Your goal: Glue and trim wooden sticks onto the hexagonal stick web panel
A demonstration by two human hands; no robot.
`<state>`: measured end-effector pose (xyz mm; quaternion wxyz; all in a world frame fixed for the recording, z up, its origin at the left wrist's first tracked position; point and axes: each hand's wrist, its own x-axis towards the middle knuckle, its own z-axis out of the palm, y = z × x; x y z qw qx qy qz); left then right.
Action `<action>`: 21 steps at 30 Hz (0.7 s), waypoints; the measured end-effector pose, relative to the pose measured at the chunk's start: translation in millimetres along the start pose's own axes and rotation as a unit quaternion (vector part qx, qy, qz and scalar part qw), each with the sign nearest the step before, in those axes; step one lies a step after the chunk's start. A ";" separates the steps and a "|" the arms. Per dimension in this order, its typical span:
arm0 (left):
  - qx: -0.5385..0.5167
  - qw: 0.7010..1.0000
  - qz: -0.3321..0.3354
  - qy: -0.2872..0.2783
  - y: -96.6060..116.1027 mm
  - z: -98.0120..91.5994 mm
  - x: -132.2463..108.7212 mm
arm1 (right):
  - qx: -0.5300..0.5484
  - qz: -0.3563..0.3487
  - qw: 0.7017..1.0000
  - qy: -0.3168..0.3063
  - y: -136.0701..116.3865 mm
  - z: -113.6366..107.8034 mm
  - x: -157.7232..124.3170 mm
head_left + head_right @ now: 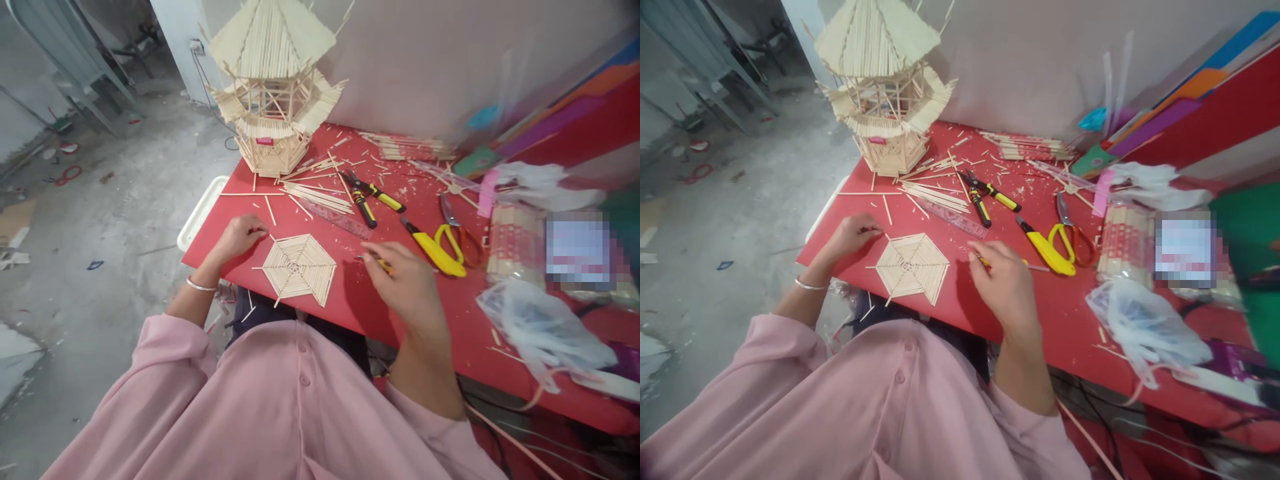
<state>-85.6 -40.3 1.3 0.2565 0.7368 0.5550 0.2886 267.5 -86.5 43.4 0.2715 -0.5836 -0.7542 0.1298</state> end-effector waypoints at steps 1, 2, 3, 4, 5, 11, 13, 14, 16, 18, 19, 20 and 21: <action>-0.005 1.000 0.005 -0.005 1.5 3.2 -1.8 | 0.021 -0.017 1.000 -0.012 -8.3 5.3 7.6; -0.010 1.000 0.010 -0.008 2.9 6.2 -3.0 | 0.038 -0.031 0.999 -0.025 -15.5 10.5 14.6; -0.014 1.000 0.014 -0.011 4.0 9.0 -3.8 | 0.049 -0.042 0.997 -0.037 -21.4 15.6 20.8; -0.015 1.000 0.017 -0.013 4.5 11.5 -4.3 | 0.057 -0.049 0.996 -0.047 -26.0 20.3 26.2; -0.015 1.000 0.018 -0.013 4.3 13.7 -4.7 | 0.063 -0.053 0.995 -0.058 -29.5 24.3 30.8; 0.014 1.000 0.015 -0.006 -3.9 19.0 -7.2 | -0.004 -0.033 0.989 -0.146 -41.3 29.1 39.0; 0.024 1.000 0.015 -0.008 -5.3 19.0 -8.1 | -0.095 0.000 0.978 -0.184 -44.7 24.1 31.6; 0.029 0.999 0.015 -0.009 -5.6 19.0 -8.3 | -0.145 0.020 0.969 -0.199 -45.8 21.4 25.8; 0.036 0.999 0.013 -0.009 -6.0 19.8 -8.2 | -0.217 0.055 0.949 -0.221 -45.7 16.8 11.0; 0.041 0.999 0.011 -0.005 -6.8 21.7 -7.2 | -0.226 0.067 0.940 -0.246 -42.6 14.7 -5.5; 0.042 0.999 0.009 -0.001 -7.6 23.0 -6.3 | -0.205 0.066 0.941 -0.262 -40.4 14.9 -13.4; 0.044 0.999 0.008 0.005 -8.5 24.4 -5.1 | -0.171 0.063 0.944 -0.277 -38.3 15.9 -20.6; 0.045 0.999 0.006 0.013 -9.5 25.8 -3.6 | -0.127 0.060 0.947 -0.290 -36.7 17.6 -26.6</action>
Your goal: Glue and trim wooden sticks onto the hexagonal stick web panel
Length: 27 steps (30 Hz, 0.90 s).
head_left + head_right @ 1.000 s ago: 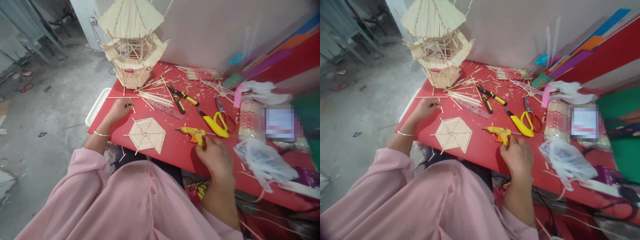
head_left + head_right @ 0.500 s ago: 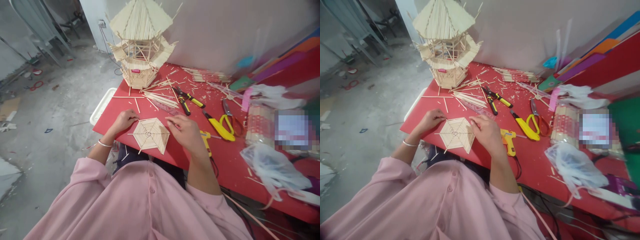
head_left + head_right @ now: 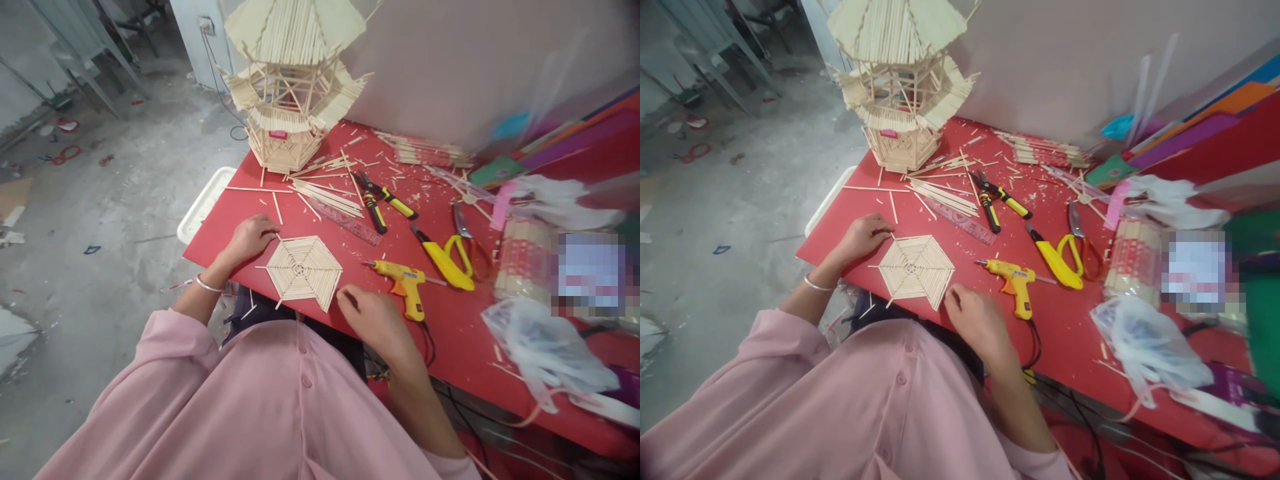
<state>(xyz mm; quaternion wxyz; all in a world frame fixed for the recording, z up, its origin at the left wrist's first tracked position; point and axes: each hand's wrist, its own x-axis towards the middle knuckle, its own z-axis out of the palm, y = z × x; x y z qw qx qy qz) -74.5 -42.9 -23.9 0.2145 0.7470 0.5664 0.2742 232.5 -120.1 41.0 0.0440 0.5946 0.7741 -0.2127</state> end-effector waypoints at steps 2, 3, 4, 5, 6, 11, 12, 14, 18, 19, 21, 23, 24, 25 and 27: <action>0.003 1.000 -0.004 0.016 -1.6 2.7 3.3 | 0.087 -0.029 0.996 -0.021 -0.1 8.8 -4.2; 0.004 1.000 -0.004 0.021 -2.1 3.7 4.9 | 0.126 -0.040 0.991 -0.029 -1.7 12.1 -4.9; 0.003 1.000 -0.004 0.024 -2.4 4.3 6.3 | 0.158 -0.048 0.986 -0.037 -4.0 14.7 -5.0; 0.000 1.000 -0.007 0.026 -2.3 4.5 7.3 | 0.184 -0.057 0.980 -0.044 -6.8 16.6 -4.7; -0.004 1.000 -0.013 0.028 -1.9 4.3 7.7 | 0.206 -0.069 0.975 -0.052 -9.8 17.7 -4.3; -0.002 0.996 -0.034 0.081 -2.0 -2.2 -1.1 | 0.271 -0.213 0.933 -0.108 -19.9 15.1 -3.9; 0.007 0.995 -0.028 0.098 -3.3 -4.2 -4.7 | 0.283 -0.234 0.923 -0.116 -20.0 13.1 -2.9; 0.029 0.990 -0.014 0.136 -6.9 -8.1 -13.5 | 0.315 -0.232 0.913 -0.114 -18.3 8.1 3.2; 0.064 0.981 -0.012 0.183 -9.9 -14.0 -35.4 | 0.306 -0.128 0.942 0.055 -11.6 -1.7 38.4; 0.069 0.980 -0.018 0.184 -8.4 -14.8 -41.4 | 0.271 -0.112 0.950 0.105 -10.4 -3.3 51.2; 0.075 0.982 -0.030 0.173 -2.8 -15.6 -53.6 | 0.212 -0.100 0.961 0.151 -9.7 -5.0 77.4; 0.075 0.985 -0.032 0.153 4.5 -15.2 -65.4 | 0.182 -0.106 0.967 0.144 -11.5 -4.7 100.2; 0.074 0.987 -0.031 0.142 7.9 -14.7 -70.9 | 0.176 -0.113 0.969 0.134 -13.1 -4.1 109.1; 0.075 0.988 -0.031 0.130 10.8 -14.3 -76.3 | 0.172 -0.120 0.970 0.123 -14.8 -3.3 116.0; 0.074 0.991 -0.020 0.107 14.4 -13.6 -86.4 | 0.169 -0.132 0.971 0.108 -17.9 -2.1 124.2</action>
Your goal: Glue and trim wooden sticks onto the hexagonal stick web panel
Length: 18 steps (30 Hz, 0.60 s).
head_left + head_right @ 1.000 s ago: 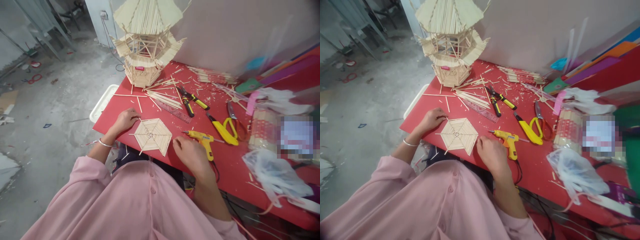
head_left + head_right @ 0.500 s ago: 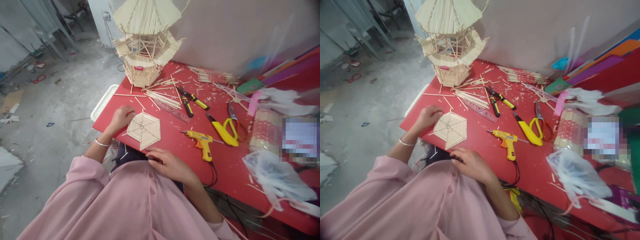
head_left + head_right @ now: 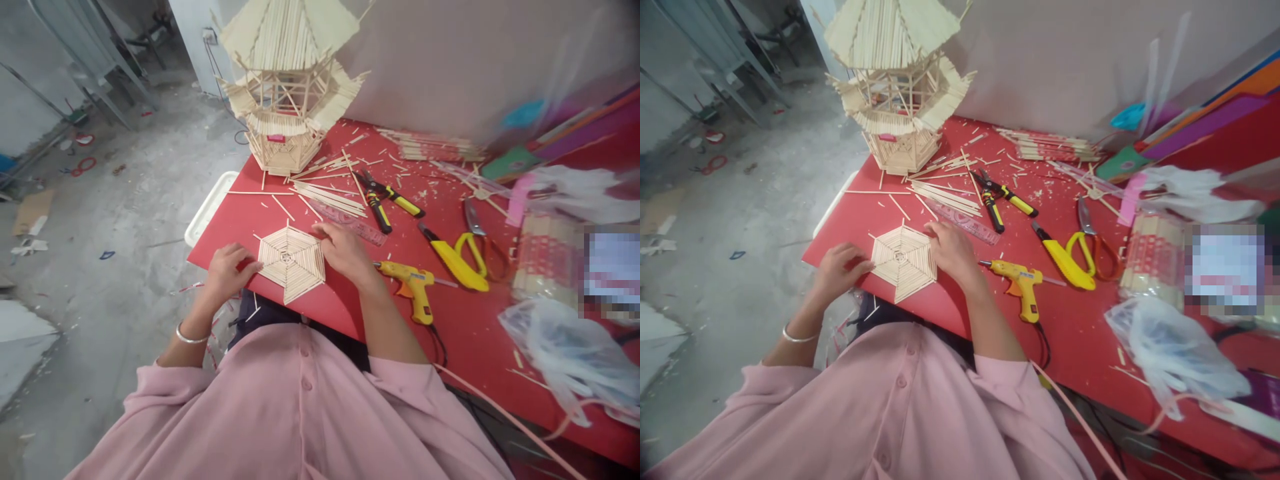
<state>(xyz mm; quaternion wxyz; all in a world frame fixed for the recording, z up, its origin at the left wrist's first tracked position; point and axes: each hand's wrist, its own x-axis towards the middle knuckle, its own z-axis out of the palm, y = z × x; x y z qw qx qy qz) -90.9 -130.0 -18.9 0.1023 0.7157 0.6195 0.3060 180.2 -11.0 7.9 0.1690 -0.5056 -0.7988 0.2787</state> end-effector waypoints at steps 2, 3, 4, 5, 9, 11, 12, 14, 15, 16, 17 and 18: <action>-0.006 1.000 0.020 -0.012 0.0 -2.0 -9.2 | -0.008 -0.004 1.000 -0.002 -0.9 0.9 1.8; -0.007 0.999 0.029 -0.014 -0.9 -2.9 -13.3 | -0.015 -0.005 1.000 -0.001 -1.4 0.4 0.8; -0.005 0.999 0.036 -0.013 -2.1 -3.6 -16.8 | -0.026 -0.006 1.000 0.003 -2.1 -0.5 -1.3; 0.001 0.999 0.041 -0.010 -3.5 -4.0 -19.7 | -0.039 -0.005 0.999 0.009 -3.0 -1.7 -4.4; 0.033 0.998 0.051 0.011 -8.8 -2.2 -22.7 | -0.077 0.003 0.996 0.051 -7.3 -5.5 -23.7; 0.046 0.997 0.055 0.020 -11.2 -0.3 -19.4 | -0.081 0.009 0.995 0.061 -8.7 -5.8 -34.0; 0.053 0.997 0.056 0.023 -12.4 0.6 -16.9 | -0.083 0.014 0.994 0.063 -8.8 -5.7 -38.1; 0.068 0.996 0.057 0.027 -14.5 2.0 -11.0 | -0.087 0.023 0.994 0.063 -7.8 -4.9 -43.2; 0.074 0.995 0.057 0.028 -15.3 2.5 -7.9 | -0.089 0.027 0.994 0.063 -7.0 -4.3 -44.1; 0.079 0.995 0.058 0.029 -15.8 2.9 -5.0 | -0.091 0.027 0.994 0.062 -6.1 -3.7 -43.9; 0.084 0.994 0.060 0.029 -15.9 3.3 -2.4 | -0.092 0.024 0.994 0.059 -5.3 -3.0 -43.0; 0.086 0.994 0.061 0.027 -15.8 3.6 -0.1 | -0.094 0.019 0.994 0.055 -4.7 -2.4 -41.6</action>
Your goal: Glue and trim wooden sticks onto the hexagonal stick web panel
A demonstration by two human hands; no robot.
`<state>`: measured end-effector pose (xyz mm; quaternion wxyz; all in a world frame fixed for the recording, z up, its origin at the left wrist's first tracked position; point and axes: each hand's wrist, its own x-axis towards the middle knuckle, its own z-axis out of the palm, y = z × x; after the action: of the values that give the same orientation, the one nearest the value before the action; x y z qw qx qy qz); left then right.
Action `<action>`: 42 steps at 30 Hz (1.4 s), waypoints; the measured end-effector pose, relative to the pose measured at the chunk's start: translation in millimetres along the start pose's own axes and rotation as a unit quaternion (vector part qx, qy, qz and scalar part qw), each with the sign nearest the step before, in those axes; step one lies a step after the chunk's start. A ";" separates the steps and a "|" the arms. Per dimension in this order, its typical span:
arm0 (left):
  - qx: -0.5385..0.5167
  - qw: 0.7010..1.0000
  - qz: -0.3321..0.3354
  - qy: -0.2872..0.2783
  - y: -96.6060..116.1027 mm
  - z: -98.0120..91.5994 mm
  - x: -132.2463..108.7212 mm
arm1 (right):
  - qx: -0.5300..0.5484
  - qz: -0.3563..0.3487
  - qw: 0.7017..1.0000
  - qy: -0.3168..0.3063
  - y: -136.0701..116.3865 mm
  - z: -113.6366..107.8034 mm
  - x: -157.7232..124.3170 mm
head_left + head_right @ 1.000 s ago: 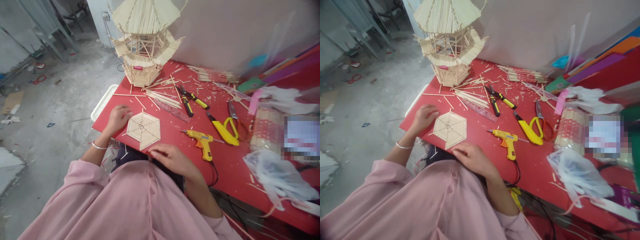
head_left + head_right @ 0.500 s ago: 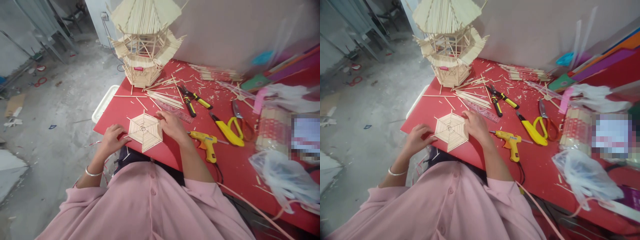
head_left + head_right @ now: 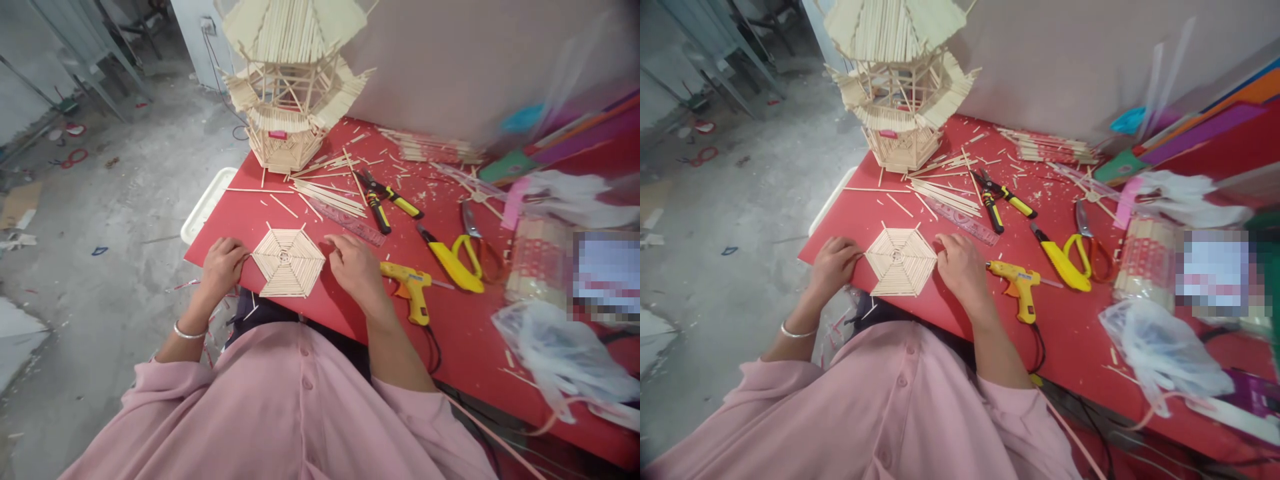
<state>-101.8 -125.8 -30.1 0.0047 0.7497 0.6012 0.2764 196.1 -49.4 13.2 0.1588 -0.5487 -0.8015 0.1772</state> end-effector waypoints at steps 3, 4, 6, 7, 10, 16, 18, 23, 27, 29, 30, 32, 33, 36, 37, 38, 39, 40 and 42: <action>-0.002 1.000 -0.002 -0.011 1.1 0.9 5.0 | -0.006 -0.011 1.000 -0.011 -0.4 1.7 3.6; -0.004 1.000 -0.002 -0.014 1.5 1.1 6.1 | -0.006 -0.011 1.000 -0.015 -0.8 1.8 4.1; -0.008 1.000 -0.004 -0.019 2.1 1.5 8.1 | -0.005 -0.007 1.000 -0.021 -1.2 1.5 3.6; -0.010 1.000 -0.006 -0.021 2.2 1.6 9.1 | -0.004 -0.006 1.000 -0.022 -1.2 1.1 2.9; -0.020 0.999 -0.020 -0.024 2.0 2.0 12.1 | -0.003 -0.002 1.000 -0.018 -0.1 -0.3 0.4; -0.038 0.998 -0.030 -0.025 0.6 2.5 13.9 | 0.007 0.008 1.000 -0.004 2.0 -6.1 4.0; -0.046 0.998 -0.034 -0.024 -1.6 2.8 13.9 | 0.001 0.011 1.000 0.007 3.9 -11.5 10.4; -0.076 0.996 -0.034 0.019 -7.2 -1.5 31.1 | -0.075 0.046 0.996 0.027 14.8 -29.3 43.7; -0.131 0.989 -0.037 0.055 -1.2 -8.1 75.0 | -0.120 0.106 0.987 0.017 26.8 -33.9 83.1; -0.156 0.985 -0.028 0.067 4.8 -7.1 102.2 | -0.124 0.127 0.984 0.003 31.2 -32.5 100.8; -0.167 0.983 -0.022 0.074 7.6 -4.5 115.1 | -0.128 0.134 0.983 -0.004 32.8 -31.3 107.9; -0.192 0.977 -0.020 0.087 11.5 4.9 136.2 | -0.145 0.142 0.979 -0.020 35.3 -28.2 118.1; -0.204 0.974 -0.021 0.093 12.0 11.3 143.5 | -0.156 0.143 0.977 -0.028 36.6 -26.3 121.4; -0.225 0.966 -0.051 0.118 7.6 31.5 152.3 | -0.177 0.126 0.975 -0.042 42.7 -19.9 127.2; -0.219 0.966 -0.060 0.124 4.5 37.0 151.8 | -0.180 0.114 0.976 -0.041 45.4 -18.2 128.6; -0.209 0.967 -0.065 0.128 1.0 41.3 150.4 | -0.182 0.101 0.977 -0.041 48.1 -17.1 129.8; -0.200 0.968 -0.069 0.133 -2.4 44.5 148.5 | -0.185 0.090 0.978 -0.043 50.4 -17.0 130.9; -0.195 0.968 -0.073 0.138 -5.5 46.6 146.5 | -0.187 0.083 0.978 -0.047 52.1 -18.0 131.4; -0.204 0.964 -0.089 0.144 -9.3 48.6 143.4 | -0.186 0.082 0.978 -0.057 52.0 -23.9 129.8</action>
<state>-72.0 22.2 -15.8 0.0957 0.6284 0.5907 0.4969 204.5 92.1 18.4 -0.0067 -0.6216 -0.7803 0.0686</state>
